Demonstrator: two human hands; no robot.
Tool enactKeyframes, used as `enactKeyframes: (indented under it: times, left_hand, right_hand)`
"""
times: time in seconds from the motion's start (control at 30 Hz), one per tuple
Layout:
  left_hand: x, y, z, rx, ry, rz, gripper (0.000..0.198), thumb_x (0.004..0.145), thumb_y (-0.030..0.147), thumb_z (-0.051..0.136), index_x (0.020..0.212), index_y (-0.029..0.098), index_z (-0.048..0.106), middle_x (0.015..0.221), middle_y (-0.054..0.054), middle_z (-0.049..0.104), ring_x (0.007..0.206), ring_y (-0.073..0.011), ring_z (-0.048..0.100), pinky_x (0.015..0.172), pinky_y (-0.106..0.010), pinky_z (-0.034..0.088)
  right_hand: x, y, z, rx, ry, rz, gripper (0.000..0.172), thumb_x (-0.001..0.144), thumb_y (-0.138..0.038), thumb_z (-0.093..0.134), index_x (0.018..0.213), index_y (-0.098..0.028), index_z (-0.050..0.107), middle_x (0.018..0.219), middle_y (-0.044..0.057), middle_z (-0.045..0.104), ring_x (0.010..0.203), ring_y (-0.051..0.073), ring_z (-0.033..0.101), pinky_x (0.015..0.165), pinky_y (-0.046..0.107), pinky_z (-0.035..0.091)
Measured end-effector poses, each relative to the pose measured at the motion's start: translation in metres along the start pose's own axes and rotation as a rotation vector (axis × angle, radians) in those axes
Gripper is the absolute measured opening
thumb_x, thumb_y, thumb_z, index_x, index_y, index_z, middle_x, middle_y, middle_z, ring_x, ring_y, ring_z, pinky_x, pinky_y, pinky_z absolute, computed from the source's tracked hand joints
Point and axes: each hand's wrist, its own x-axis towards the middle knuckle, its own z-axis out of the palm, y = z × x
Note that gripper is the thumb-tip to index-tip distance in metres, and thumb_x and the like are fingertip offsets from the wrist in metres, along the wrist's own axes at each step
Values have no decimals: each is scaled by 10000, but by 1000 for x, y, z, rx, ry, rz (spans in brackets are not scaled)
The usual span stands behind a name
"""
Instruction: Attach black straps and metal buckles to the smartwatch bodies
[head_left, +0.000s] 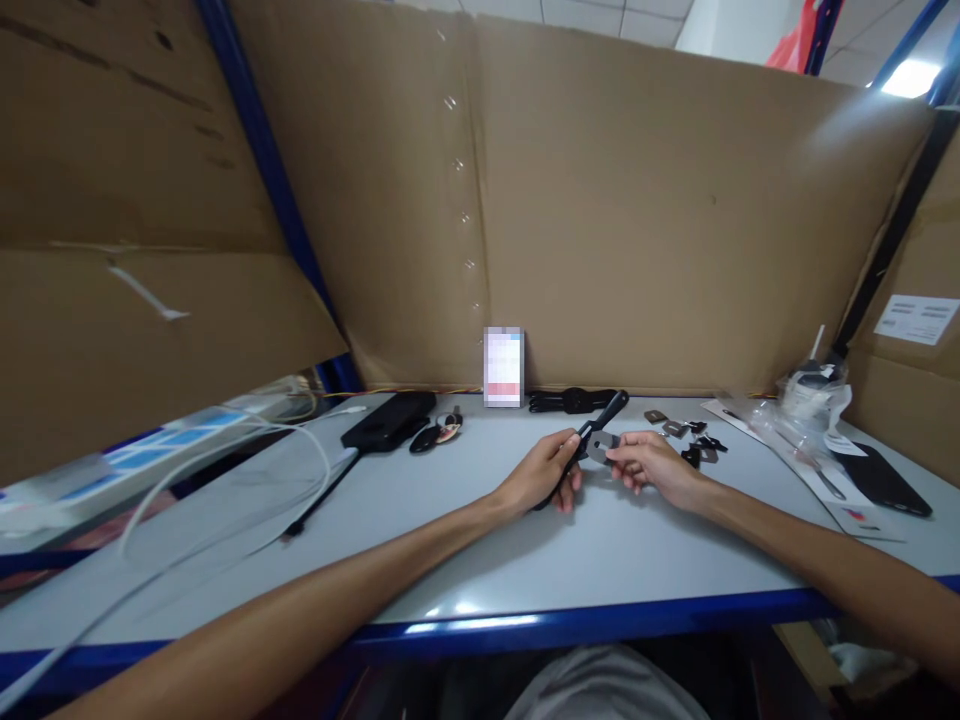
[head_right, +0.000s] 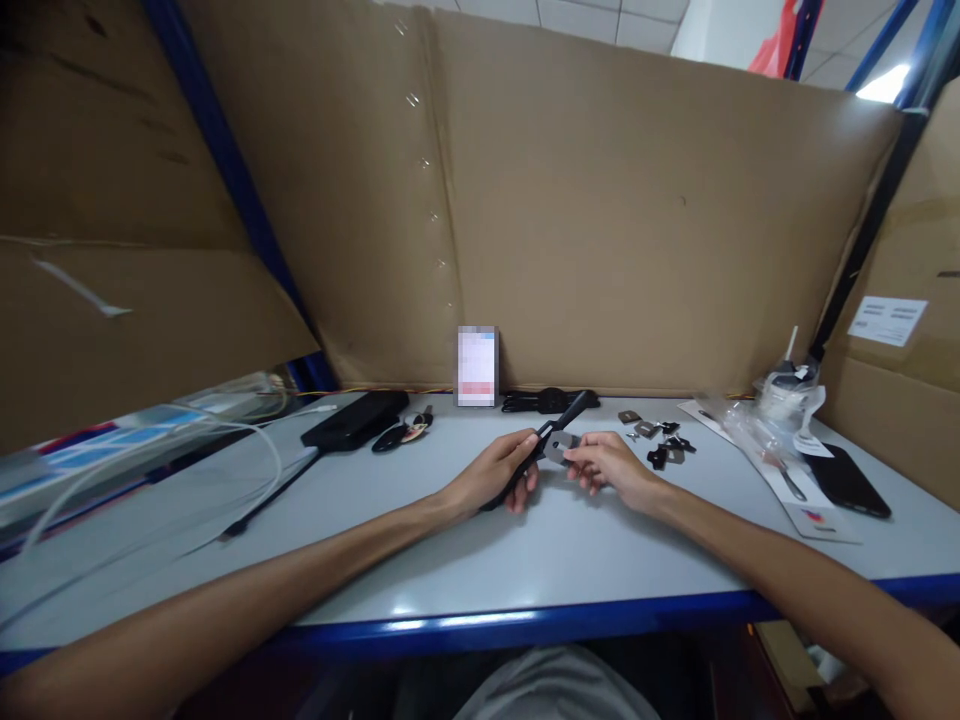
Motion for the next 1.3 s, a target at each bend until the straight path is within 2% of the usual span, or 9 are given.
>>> enactKeyframes:
  times: [0.17,0.5,0.6,0.73,0.87,1.0,1.1,1.23,1.3]
  left_hand:
    - [-3,2,1,101,14,84,458,909,655,440,819,206,436,503,103,400,335,-52,302,341,-177,214]
    - [-3,2,1,266,-36,135,413,913,548,468,776,163,525,546,69,414,439,-68,331,438,-214,238]
    - [-4,3,2,262,-36,119,420,915,557,464,773,166,520,533,72,418,420,-62,320,428,-215,233]
    - [-4,4,2,192,-35,65,425,892,593,500,776,184,480,502,90,395,385,-54,301,390,-199,231]
    - [-3,4,1,74,-12,-26,404,879,592,535,805,209,429,510,106,380,365,-55,301,345,-180,227]
    - [-2,5,-2,-7,-18,-108,325,881,500,570,854,205,438,543,107,393,361,-44,297,333,-167,225]
    - [-1,4,-5,-22,-38,-112,308,893,492,540,851,205,437,539,103,412,347,-43,293,326,-170,227]
    - [3,4,-13,110,-124,-46,342,828,495,619,777,199,455,514,87,466,339,-46,331,329,-179,230]
    - [4,7,-17,164,-201,-40,345,797,480,650,728,182,491,516,63,510,344,-45,350,345,-188,241]
  right_hand:
    - [-3,0,7,-81,-40,-3,276,739,-400,726,750,-156,597,709,60,707,484,93,565,400,193,383]
    - [-5,1,10,-153,-18,-63,315,765,-433,720,704,-136,634,691,52,692,457,80,540,379,194,374]
    - [-5,0,11,-173,-37,-67,322,768,-439,705,696,-133,640,705,58,694,476,85,557,387,194,380]
    - [-5,-4,11,-164,-60,-29,217,708,-354,709,726,-152,632,712,36,688,523,114,610,393,198,412]
    - [-6,-13,1,-221,-106,-23,163,671,-273,664,654,-176,533,712,42,711,555,138,654,416,195,435]
    - [-6,-24,-15,-332,-66,-214,172,710,-318,647,696,-176,551,685,40,701,510,127,620,441,211,433]
    - [-6,-28,-23,-387,38,-328,194,766,-364,619,747,-184,552,700,25,676,521,128,596,466,229,414]
    - [-5,-26,-27,-702,245,-574,215,812,-285,594,650,-192,488,731,26,626,706,158,571,641,267,411]
    - [-5,-24,-27,-861,273,-655,202,817,-231,595,650,-191,489,780,33,625,803,179,550,728,286,390]
